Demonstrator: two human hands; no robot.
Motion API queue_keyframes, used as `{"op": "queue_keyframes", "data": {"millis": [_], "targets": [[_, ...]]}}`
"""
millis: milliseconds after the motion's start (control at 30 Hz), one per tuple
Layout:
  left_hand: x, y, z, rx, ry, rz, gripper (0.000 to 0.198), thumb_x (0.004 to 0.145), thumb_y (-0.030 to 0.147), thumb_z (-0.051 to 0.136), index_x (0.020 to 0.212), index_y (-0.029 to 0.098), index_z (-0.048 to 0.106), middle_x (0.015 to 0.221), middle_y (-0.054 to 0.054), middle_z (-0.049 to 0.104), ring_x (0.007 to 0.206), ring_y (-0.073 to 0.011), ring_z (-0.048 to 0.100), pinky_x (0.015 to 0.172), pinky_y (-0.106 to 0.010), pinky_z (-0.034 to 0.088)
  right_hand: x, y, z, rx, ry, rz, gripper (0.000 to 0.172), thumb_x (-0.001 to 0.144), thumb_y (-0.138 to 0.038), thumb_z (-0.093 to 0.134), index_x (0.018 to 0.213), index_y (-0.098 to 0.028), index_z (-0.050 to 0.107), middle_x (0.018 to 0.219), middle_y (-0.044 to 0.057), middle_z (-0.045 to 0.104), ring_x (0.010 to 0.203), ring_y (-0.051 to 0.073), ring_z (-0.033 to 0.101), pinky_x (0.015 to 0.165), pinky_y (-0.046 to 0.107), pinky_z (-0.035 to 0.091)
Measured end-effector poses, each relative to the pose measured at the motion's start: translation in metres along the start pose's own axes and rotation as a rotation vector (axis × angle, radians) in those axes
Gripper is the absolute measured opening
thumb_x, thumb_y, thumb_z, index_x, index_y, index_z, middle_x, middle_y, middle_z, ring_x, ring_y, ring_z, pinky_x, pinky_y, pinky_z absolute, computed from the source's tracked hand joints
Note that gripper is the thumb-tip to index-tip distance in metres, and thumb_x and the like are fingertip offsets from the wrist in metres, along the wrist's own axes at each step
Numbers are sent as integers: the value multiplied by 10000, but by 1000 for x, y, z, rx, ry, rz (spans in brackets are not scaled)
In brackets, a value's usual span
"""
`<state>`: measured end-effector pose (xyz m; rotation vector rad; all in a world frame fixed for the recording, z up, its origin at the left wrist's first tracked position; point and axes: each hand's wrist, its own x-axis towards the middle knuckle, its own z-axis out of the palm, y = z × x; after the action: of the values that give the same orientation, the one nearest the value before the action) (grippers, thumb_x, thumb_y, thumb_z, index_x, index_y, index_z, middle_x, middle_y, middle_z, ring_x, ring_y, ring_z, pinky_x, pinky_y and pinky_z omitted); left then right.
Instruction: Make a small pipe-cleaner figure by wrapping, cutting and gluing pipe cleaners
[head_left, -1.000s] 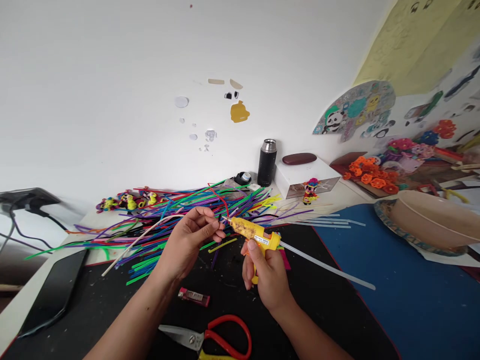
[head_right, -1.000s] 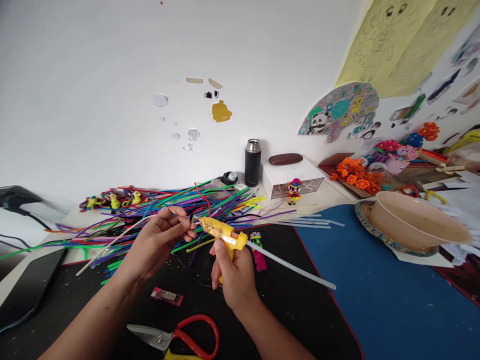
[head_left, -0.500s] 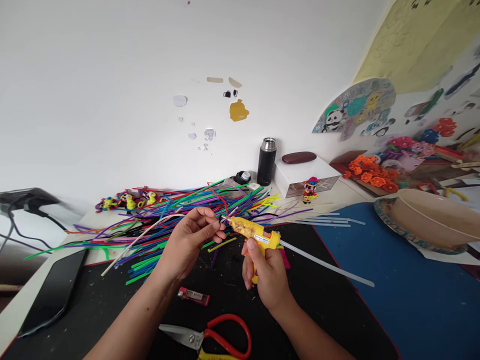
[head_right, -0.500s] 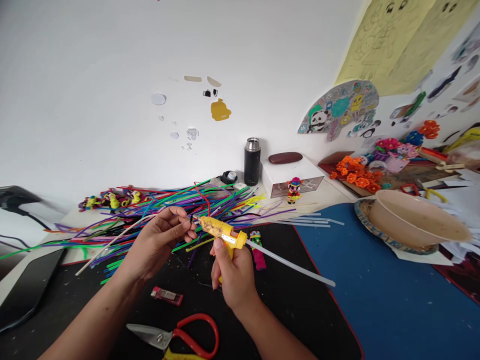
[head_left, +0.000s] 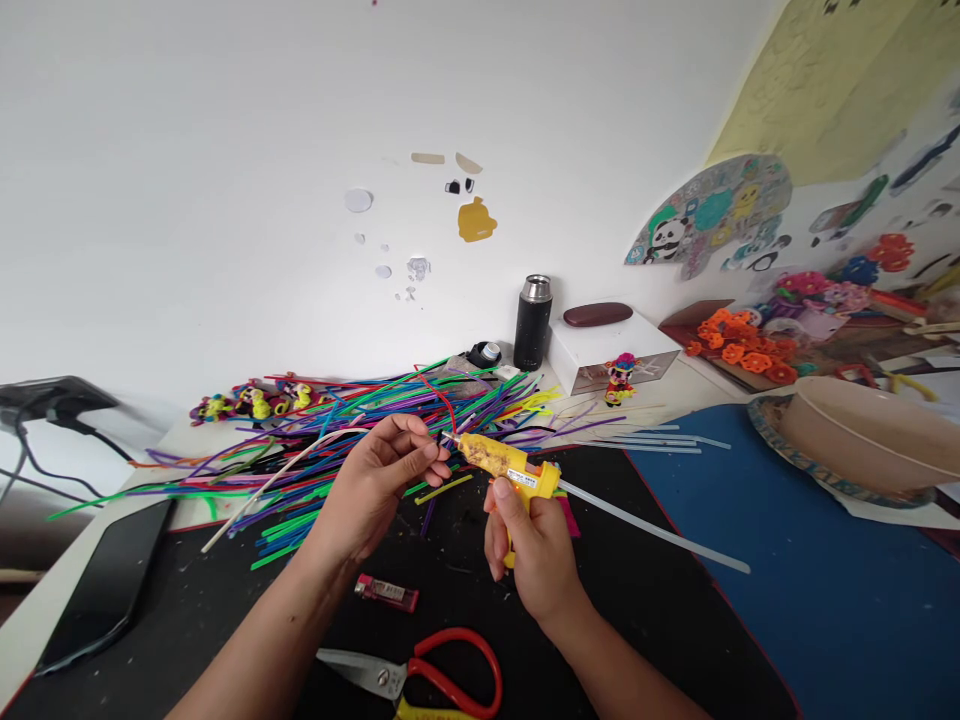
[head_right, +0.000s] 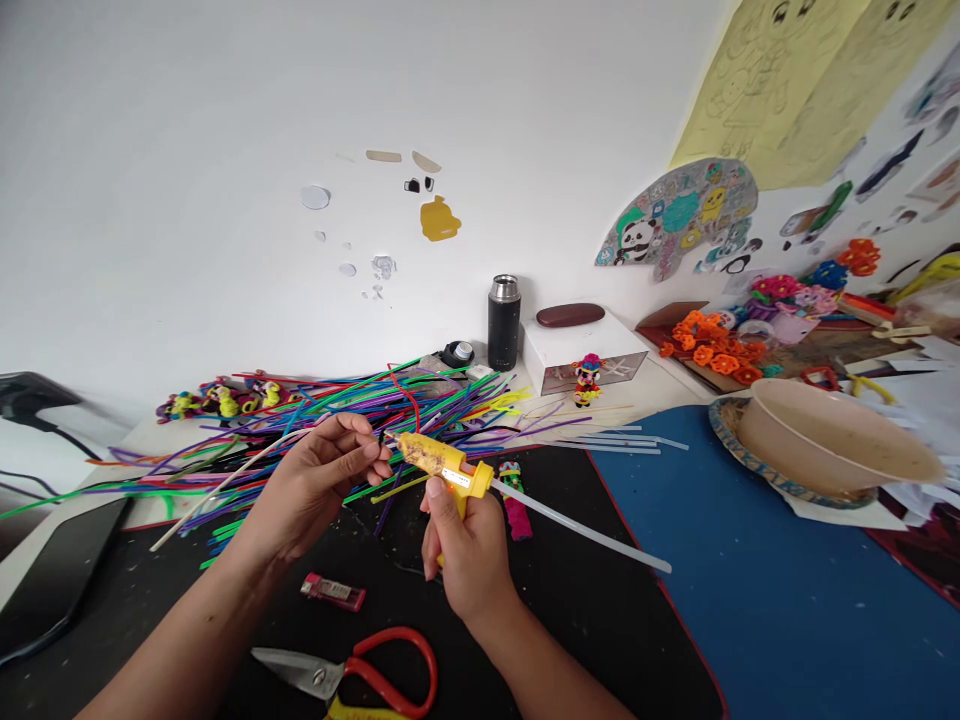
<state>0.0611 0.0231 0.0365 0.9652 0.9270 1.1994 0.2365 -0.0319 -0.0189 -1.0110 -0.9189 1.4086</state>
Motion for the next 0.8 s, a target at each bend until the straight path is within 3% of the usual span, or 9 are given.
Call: {"op": "queue_keyframes", "data": {"millis": [800], "targets": [[0,1,1,3,4,7,452,671,322,1029,925,168,688,749,-24,775,618,-164,737,617,-240,594,-2,-1,1,-5,-3,12,658,894,-835,630,739,-199,560,378,-65,467,300,86,416,370,209,280]]}}
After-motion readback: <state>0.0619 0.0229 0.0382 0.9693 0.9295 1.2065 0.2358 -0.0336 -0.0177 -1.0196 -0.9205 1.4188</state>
